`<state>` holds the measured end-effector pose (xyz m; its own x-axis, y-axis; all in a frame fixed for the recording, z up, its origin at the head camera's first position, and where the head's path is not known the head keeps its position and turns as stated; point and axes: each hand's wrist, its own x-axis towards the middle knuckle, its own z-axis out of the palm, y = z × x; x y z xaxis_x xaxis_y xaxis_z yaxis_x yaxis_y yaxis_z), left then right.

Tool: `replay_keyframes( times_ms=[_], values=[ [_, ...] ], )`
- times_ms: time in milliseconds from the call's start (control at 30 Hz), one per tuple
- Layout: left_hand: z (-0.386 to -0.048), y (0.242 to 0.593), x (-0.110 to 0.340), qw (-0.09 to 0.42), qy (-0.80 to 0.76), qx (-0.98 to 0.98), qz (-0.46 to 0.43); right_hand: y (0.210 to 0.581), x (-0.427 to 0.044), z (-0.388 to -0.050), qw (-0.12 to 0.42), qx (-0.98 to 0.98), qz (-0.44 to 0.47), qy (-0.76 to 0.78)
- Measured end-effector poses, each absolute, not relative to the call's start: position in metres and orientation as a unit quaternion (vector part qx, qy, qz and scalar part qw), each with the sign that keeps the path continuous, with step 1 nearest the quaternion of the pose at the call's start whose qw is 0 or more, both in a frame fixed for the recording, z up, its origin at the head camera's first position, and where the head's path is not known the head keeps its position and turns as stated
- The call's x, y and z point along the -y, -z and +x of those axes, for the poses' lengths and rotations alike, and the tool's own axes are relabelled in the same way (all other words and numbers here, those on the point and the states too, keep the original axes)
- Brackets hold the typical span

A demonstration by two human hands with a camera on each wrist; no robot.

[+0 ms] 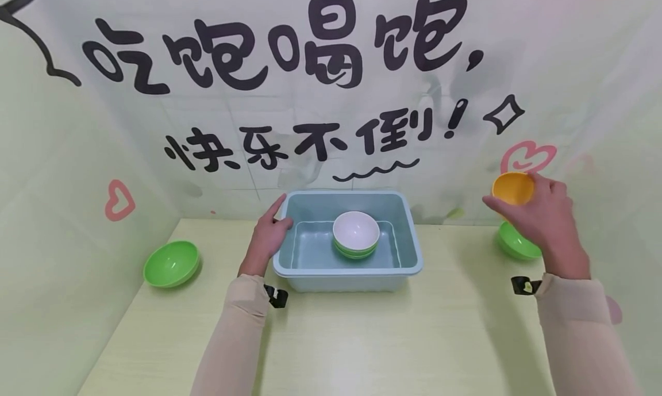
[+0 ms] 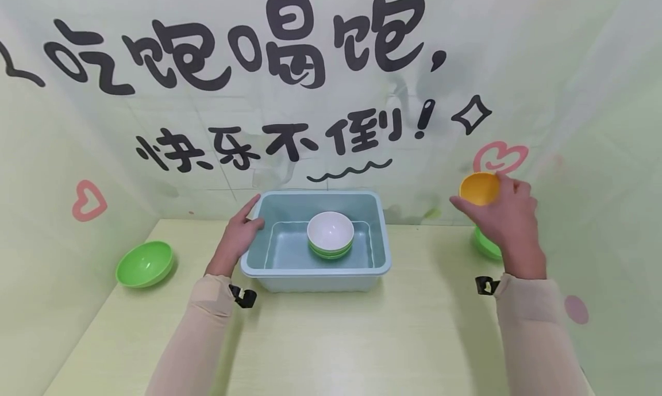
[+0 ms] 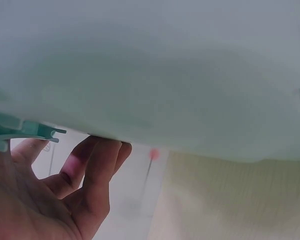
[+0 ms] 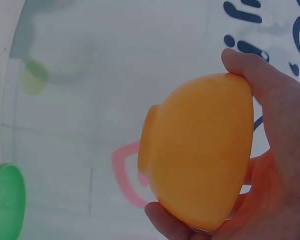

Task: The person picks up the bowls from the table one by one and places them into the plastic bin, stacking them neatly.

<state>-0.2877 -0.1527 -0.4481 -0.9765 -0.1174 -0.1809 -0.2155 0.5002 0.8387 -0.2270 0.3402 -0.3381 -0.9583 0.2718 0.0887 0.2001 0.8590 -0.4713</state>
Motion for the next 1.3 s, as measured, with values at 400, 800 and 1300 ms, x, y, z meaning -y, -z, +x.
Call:
replay_keyframes(
  times_ms=[400,800,1300],
  values=[
    [-0.288,0.447,0.153,0.054,-0.488,-0.865,-0.102,0.327,-0.294,-0.242,0.094,0.963,-0.050,-0.249],
    [-0.288,0.446,0.154,0.058,-0.488,-0.865,-0.098,0.325,-0.253,-0.262,0.015,0.946,0.013,-0.324],
    [-0.286,0.445,0.150,0.050,-0.487,-0.866,-0.103,0.326,-0.208,-0.270,0.011,0.945,0.054,-0.322]
  ],
)
